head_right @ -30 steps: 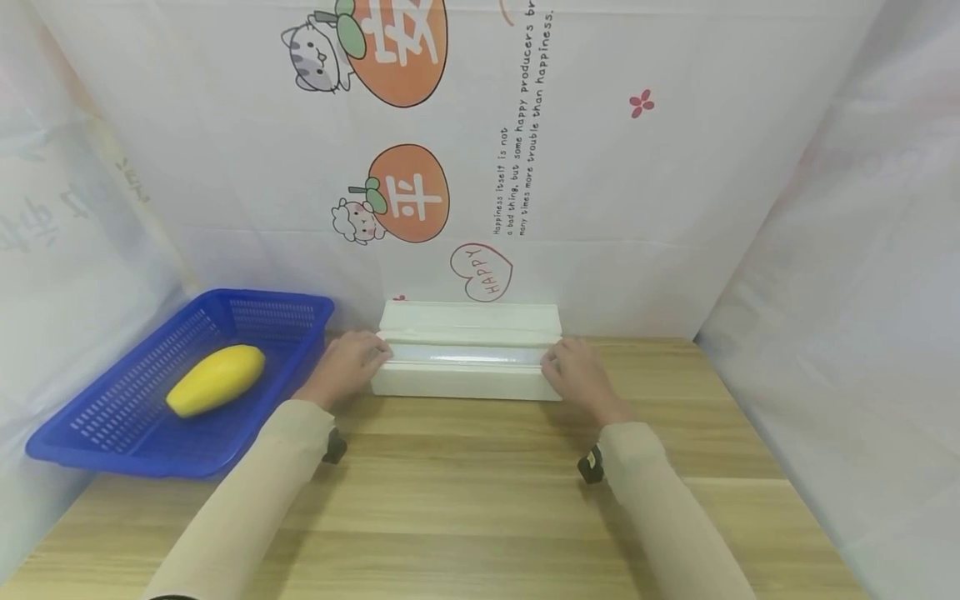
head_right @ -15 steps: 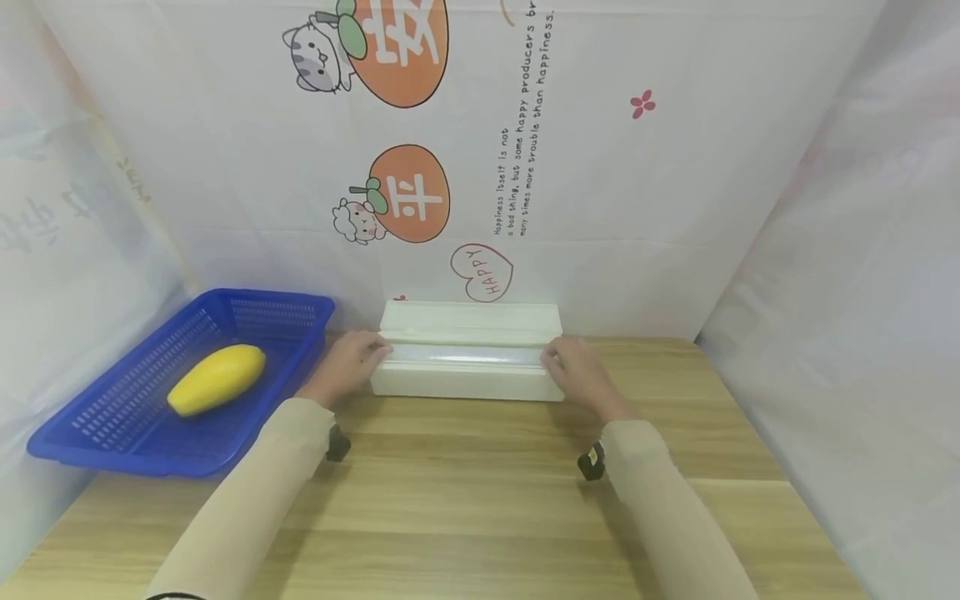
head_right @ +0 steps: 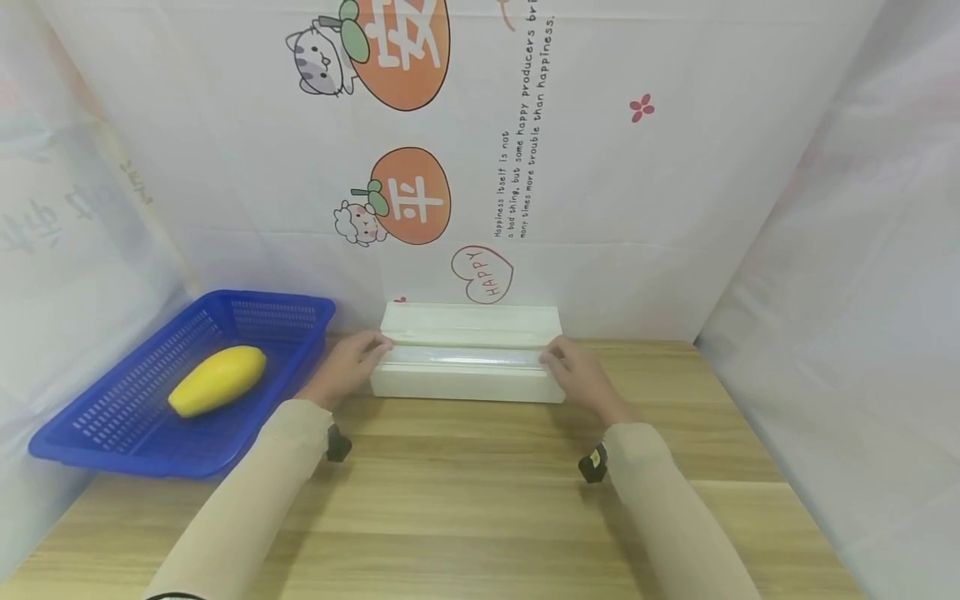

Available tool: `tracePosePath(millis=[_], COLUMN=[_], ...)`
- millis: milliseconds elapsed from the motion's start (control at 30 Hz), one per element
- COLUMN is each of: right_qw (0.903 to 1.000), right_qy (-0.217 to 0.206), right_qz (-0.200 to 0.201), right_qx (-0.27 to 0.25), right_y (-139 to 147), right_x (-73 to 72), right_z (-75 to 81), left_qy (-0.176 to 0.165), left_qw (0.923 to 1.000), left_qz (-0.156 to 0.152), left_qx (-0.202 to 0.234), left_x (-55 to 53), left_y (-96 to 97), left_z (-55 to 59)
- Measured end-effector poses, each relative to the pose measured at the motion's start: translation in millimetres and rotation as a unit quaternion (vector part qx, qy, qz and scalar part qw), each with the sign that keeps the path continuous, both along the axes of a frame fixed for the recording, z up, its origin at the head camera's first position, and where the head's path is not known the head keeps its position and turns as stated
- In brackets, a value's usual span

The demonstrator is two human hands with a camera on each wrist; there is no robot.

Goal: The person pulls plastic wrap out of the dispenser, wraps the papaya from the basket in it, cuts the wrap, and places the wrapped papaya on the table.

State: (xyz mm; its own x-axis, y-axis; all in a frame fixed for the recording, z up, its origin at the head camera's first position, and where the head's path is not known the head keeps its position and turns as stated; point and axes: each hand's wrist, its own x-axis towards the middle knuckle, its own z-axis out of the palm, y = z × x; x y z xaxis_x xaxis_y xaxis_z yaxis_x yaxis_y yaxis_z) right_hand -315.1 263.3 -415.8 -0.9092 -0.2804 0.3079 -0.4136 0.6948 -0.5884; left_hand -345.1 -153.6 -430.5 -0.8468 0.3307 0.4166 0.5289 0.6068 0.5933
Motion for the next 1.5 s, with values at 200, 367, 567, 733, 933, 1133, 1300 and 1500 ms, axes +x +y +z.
tracePosePath(millis=[200,367,567,733,933,1133,1300,1500], right_qw=[0.9998,0.9995,0.9993,0.9991,0.9987,0.9984,0.9984,0.9979], right_qy=[-0.018,-0.019,-0.016,-0.009,0.002,0.007,0.005,0.016], right_qz=[-0.002,0.007,0.011,0.016,0.021,0.022,0.020,0.017], right_qx=[-0.013,-0.022,-0.033,-0.039,-0.046,-0.051,-0.053,-0.061], right_y=[0.1,2.4,3.7,3.9,5.3,6.0,5.6,5.2], right_x=[0.2,-0.7,0.8,0.3,-0.3,0.3,1.0,1.8], right_z=[2.0,3.1,5.8,8.5,13.5,18.8,23.5,27.0], left_qy=[-0.031,-0.038,-0.047,-0.051,-0.061,-0.050,-0.046,-0.043], left_qw=[0.9992,0.9987,0.9982,0.9975,0.9962,0.9957,0.9960,0.9964], left_qz=[0.000,-0.006,-0.003,0.005,0.011,-0.002,0.001,0.001], left_qx=[0.024,0.032,0.037,0.049,0.061,0.078,0.077,0.073], left_x=[1.4,3.0,3.5,4.9,6.9,8.3,7.9,11.5], left_y=[1.4,0.8,1.7,3.3,2.3,1.8,1.1,0.1], left_z=[1.9,4.9,8.3,14.0,19.4,25.7,29.0,35.7])
